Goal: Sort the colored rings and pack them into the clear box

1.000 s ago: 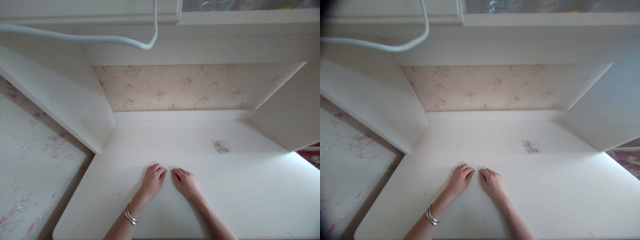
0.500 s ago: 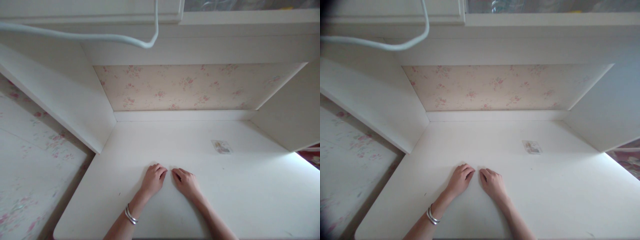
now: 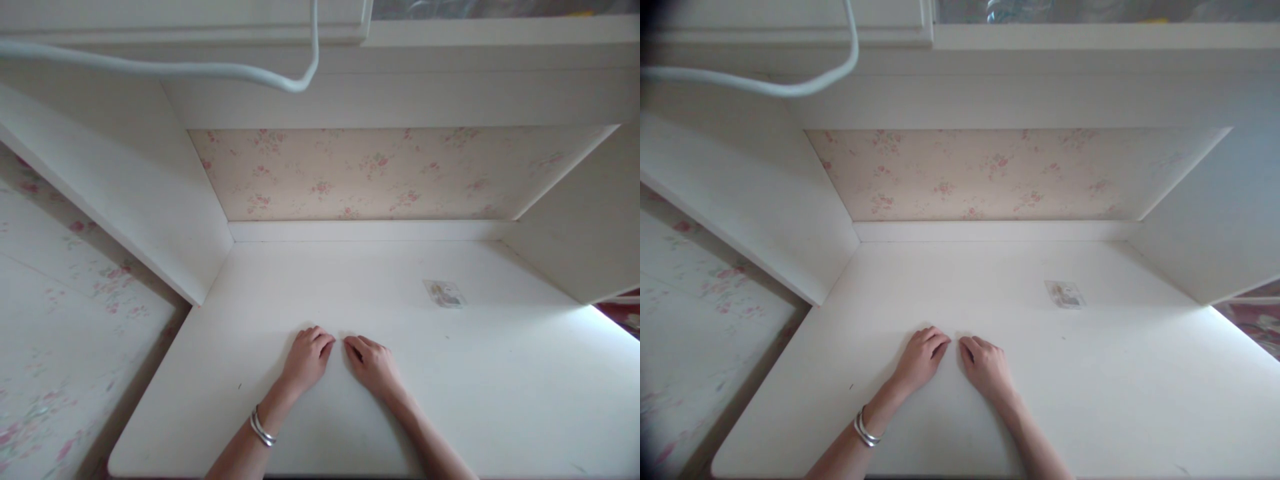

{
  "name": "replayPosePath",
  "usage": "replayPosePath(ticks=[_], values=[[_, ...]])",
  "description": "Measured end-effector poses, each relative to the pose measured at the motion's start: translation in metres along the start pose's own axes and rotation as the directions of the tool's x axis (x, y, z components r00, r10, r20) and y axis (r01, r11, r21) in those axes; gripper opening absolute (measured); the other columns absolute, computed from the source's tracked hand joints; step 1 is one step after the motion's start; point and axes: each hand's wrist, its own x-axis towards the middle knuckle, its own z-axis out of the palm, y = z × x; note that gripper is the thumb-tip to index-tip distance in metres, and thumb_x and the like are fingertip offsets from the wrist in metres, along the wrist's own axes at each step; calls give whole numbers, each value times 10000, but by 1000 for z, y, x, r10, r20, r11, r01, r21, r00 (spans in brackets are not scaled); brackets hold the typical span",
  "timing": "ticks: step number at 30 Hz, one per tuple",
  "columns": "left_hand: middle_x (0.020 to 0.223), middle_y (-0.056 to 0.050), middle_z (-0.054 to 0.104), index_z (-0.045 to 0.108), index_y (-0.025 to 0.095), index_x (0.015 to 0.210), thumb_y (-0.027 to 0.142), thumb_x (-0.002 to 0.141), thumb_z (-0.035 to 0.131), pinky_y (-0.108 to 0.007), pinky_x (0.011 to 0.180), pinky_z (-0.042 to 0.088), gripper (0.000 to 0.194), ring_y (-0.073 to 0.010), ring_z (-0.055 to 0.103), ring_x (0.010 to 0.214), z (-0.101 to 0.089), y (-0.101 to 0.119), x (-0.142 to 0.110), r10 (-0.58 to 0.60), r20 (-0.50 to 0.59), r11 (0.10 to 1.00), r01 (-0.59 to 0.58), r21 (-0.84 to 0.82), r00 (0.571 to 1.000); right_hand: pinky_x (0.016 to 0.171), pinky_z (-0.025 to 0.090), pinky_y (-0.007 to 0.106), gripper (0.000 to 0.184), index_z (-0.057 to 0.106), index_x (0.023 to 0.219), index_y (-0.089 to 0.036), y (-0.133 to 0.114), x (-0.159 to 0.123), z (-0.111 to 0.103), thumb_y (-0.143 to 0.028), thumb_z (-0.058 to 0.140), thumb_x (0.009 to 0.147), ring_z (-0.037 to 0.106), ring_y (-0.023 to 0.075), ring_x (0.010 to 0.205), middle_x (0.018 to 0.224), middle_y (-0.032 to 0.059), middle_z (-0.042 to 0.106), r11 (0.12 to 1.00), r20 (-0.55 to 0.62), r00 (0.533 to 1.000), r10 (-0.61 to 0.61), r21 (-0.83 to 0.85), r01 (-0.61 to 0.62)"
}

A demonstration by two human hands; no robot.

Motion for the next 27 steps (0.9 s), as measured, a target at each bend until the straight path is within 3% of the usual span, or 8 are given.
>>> replayPosePath(ticks=[27], values=[[875,-40,628,645,226,931,211,898,453,-331,800,431,196,-172,570,844,0,0,0,4,-14,1000,-4,4,1000,644,395,227,308,645,983,-266,2,-1,4,-319,348,922,636,153,769,864,11,689,1000,-21,1000,0,-9,0]])
